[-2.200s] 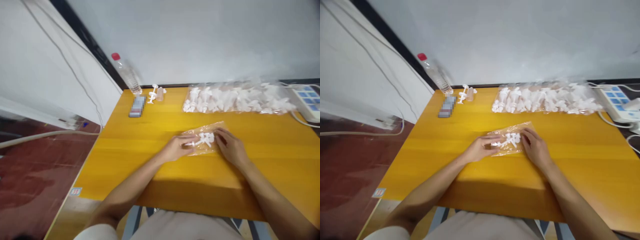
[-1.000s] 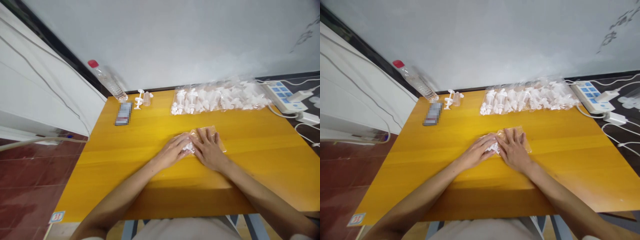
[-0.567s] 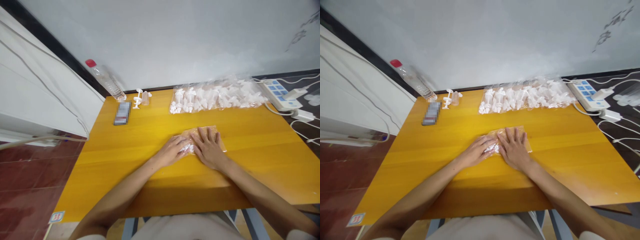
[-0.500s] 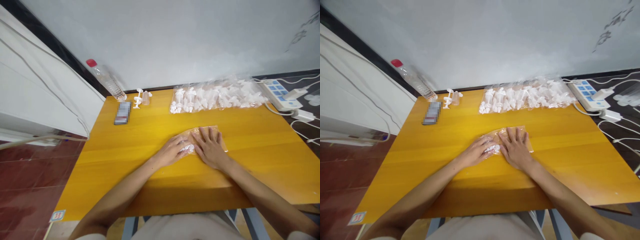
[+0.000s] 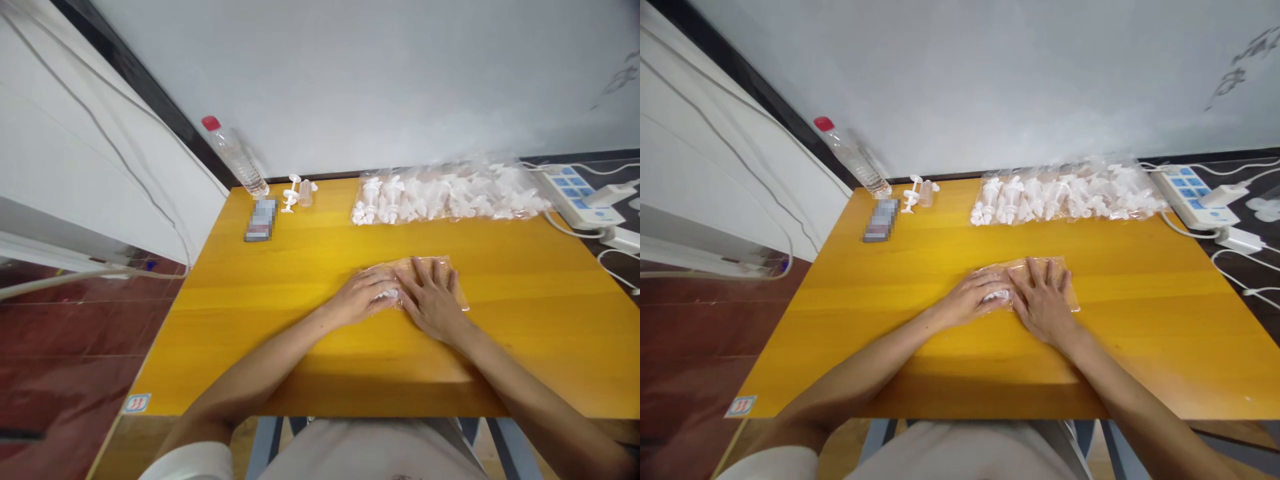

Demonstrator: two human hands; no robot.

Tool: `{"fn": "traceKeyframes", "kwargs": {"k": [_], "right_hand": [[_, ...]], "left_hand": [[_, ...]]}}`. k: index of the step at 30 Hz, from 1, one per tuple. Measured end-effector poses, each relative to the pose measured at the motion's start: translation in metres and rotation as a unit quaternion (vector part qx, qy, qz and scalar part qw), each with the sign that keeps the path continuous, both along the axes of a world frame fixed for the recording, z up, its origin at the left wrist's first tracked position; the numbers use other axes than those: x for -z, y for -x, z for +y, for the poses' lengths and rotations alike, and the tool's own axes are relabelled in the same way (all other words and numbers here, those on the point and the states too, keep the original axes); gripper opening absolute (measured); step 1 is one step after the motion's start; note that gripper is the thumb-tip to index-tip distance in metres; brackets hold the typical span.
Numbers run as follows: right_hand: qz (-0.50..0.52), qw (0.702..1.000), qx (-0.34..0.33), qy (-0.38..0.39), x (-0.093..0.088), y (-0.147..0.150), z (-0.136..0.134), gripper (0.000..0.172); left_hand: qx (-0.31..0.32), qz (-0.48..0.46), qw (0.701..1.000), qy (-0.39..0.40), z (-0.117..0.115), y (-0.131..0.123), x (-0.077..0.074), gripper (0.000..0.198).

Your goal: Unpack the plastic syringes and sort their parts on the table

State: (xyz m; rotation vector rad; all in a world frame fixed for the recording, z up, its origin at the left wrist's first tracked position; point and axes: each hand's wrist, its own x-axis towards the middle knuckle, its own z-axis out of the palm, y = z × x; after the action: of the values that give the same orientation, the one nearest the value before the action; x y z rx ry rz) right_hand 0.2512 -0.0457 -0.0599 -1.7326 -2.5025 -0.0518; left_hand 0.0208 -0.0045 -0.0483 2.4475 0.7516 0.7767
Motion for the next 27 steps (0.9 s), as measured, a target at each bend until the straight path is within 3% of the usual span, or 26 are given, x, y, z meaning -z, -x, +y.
{"fn": "traceKeyframes", "kwargs": {"k": [12, 17, 22, 27], "right_hand": [[-0.006, 1.000, -0.006, 0.005, -0.006, -0.007, -0.001, 0.057], [-0.007, 1.000, 0.011, 0.011, -0.007, -0.020, 0.001, 0.060], [-0.009, 0.997, 0.077, 0.006, -0.001, -0.057, 0.009, 0.062], [0.011, 0.994, 0.110, 0.009, 0.001, -0.126, 0.030, 0.064]], "left_hand": [[0.014, 0.049, 0.998, 0.027, -0.005, 0.015, -0.009, 0.027], [0.031, 0.020, 0.999, 0.025, -0.004, 0.030, -0.007, 0.024], [0.003, -0.006, 1.000, 0.025, 0.003, 0.044, -0.002, 0.022], [-0.036, 0.001, 0.999, 0.032, 0.013, 0.042, 0.003, 0.021]]}}
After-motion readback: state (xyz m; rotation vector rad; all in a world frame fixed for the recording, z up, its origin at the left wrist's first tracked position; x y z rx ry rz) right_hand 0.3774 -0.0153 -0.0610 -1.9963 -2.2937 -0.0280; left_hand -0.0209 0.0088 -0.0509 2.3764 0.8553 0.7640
